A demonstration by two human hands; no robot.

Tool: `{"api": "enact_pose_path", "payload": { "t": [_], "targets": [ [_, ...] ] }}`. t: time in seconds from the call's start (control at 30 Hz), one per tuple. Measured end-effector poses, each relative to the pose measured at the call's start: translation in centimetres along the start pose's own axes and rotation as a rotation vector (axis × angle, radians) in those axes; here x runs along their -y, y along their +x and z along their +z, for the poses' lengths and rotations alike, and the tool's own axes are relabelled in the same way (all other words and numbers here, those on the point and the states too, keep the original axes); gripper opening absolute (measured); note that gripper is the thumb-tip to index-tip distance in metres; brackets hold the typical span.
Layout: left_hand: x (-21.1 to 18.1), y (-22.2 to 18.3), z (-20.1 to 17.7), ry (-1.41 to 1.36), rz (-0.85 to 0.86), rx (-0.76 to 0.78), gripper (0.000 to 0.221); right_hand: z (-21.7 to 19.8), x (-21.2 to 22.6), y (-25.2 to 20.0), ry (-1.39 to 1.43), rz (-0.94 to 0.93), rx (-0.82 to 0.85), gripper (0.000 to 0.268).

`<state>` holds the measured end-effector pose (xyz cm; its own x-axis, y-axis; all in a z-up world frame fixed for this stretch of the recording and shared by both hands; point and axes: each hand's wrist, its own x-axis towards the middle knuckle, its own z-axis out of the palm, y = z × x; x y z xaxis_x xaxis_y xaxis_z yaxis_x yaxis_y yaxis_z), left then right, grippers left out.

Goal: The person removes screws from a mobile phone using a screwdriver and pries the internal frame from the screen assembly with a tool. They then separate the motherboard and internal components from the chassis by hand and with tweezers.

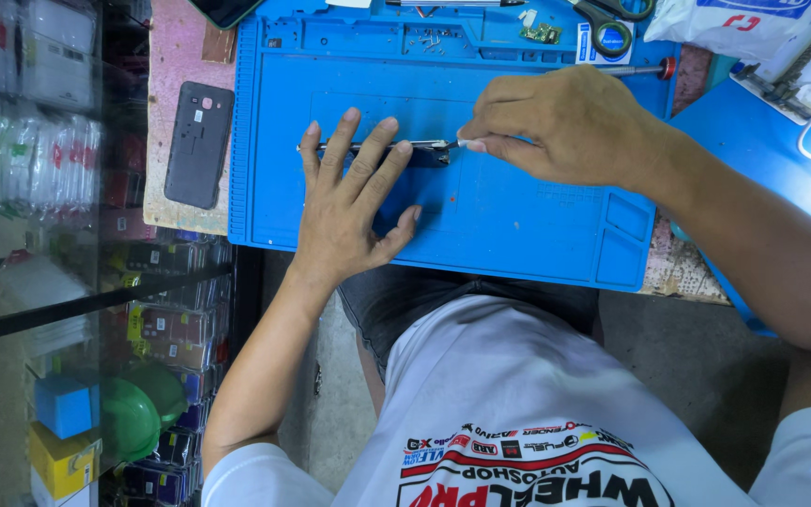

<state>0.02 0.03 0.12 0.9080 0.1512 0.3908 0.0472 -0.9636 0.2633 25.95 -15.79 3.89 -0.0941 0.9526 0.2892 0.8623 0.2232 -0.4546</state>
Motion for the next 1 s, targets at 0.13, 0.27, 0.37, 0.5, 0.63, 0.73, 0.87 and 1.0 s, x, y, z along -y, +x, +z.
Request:
{"api": "enact_pose_path", "payload": {
  "t": [0.13,0.27,0.37,0.5,0.63,0.73,0.87,1.0],
  "targets": [
    [-0.4,0.4,-0.3,0.044,0.027,0.011,0.06,-0.2,-0.1,0.3,-0.022,0.028,0.041,0.017],
    [-1.0,0.8,-0.9,0.046,0.025,0.035,0.062,-0.4,-0.1,0.5,-0.022,-0.012,0.046,0.018],
    [-1.6,1.2,-1.5,0.056,0.029,0.048,0.063,-0.7,-0.1,0.7,-0.007,0.006,0.062,0.019],
    [-2.3,1.5,-2.1,0.043,-0.005,0.073,0.062,-0.9,-0.1,0.9,-0.008,-0.027,0.082,0.02],
    [-3.2,1.9,-2.2,0.034,-0.066,0.095,0.056,-1.2,0.1,1.1,-0.031,-0.051,0.087,0.019],
    [-3.7,2.1,-2.0,0.047,-0.077,0.081,0.052,-1.1,0.8,0.9,-0.064,-0.051,0.043,0.018],
    [-4.1,2.1,-1.7,0.062,-0.097,0.068,0.05,-0.2,3.1,-0.7,-0.215,0.002,-0.089,0.013],
    [-4.1,2.0,-1.4,0.067,-0.1,0.049,0.048,1.9,5.2,-2.5,-0.424,0.028,-0.254,0.016]
  ]
}}
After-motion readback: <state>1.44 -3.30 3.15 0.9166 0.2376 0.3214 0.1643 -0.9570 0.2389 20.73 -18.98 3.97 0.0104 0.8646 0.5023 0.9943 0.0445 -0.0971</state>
